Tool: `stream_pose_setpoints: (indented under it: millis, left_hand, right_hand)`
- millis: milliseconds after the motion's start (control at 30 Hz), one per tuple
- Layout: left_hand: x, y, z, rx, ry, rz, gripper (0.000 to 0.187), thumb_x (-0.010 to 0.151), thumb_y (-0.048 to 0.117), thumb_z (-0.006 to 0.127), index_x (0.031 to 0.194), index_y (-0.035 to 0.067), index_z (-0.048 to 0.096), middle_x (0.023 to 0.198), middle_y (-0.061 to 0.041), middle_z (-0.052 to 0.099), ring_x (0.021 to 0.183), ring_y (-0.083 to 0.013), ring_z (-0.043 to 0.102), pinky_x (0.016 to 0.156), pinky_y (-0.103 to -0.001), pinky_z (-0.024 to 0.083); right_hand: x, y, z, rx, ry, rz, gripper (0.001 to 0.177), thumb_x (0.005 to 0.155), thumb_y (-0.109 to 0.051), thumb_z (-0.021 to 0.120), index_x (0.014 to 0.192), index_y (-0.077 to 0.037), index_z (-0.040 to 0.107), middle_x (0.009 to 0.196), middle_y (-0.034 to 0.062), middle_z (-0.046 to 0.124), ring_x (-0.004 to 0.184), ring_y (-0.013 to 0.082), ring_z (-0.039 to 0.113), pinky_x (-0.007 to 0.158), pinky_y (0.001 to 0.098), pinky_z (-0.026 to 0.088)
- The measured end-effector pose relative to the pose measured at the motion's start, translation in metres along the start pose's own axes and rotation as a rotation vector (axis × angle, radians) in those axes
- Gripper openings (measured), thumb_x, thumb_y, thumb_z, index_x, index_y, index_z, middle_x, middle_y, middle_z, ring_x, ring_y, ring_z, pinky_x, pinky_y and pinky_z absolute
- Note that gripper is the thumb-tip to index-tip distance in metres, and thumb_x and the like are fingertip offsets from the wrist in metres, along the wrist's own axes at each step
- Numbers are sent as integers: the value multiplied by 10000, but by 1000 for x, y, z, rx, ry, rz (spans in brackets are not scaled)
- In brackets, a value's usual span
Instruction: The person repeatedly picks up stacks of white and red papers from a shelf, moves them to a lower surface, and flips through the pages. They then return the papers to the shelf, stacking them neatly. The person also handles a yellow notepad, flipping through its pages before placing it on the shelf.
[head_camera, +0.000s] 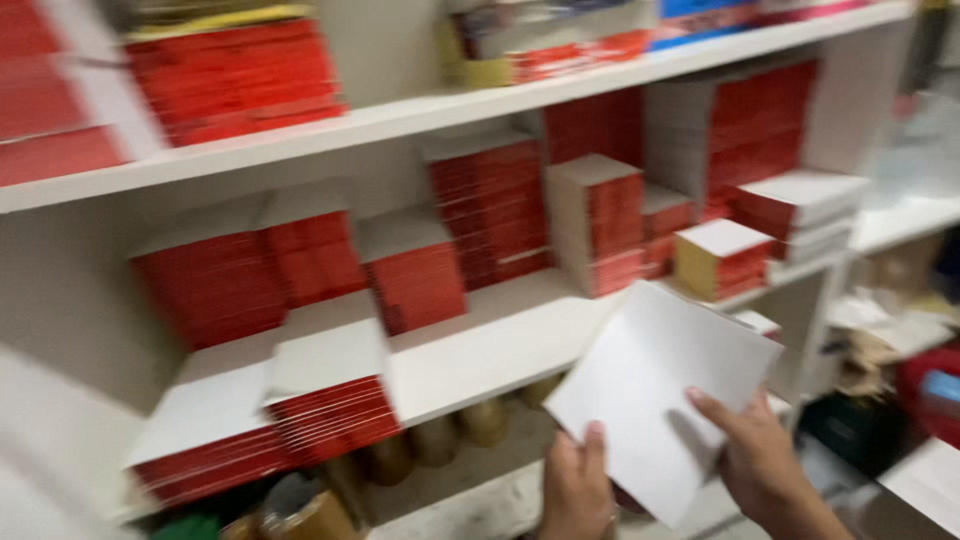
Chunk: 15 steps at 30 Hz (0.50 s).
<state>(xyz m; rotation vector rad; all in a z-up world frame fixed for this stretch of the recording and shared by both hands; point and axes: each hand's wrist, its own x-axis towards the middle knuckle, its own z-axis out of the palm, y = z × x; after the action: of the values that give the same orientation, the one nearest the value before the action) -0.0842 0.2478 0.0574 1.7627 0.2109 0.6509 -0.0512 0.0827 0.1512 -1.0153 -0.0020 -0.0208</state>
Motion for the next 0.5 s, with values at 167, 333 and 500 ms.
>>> stream_pose_setpoints:
  millis: [167,333,500]
  left_hand:
    - [15,32,-127,-318,356,-225,401,920,379,630,1133,63,753,1094,-103,849,1017,-200,783,916,-341,591]
    - [-3,90,-242,-184,775,-385,484,917,458,605,1300,184,715,1252,-66,791,1175,-235,717,1004,-358,478]
    - [5,65,-322,-662,975,141,442,1050,182,428,1484,98,424,1328,-227,637,956,-424,678,483,-514,570]
  right_hand:
    - [-22,17,112,-50,-356,65,680,831,2,629,1487,-110,491,1260,186,681,1011,307,632,782,431,490]
    - [-43,44,211,-293,-736,-100,863,843,-199,685,1617,-312,321,1311,128,688,965,221,710,740,372,600]
    - [-72,74,273,-1057,-987,-738,796,874,-375,770,1557,-149,428,1621,84,427,1500,270,381,1224,433,279]
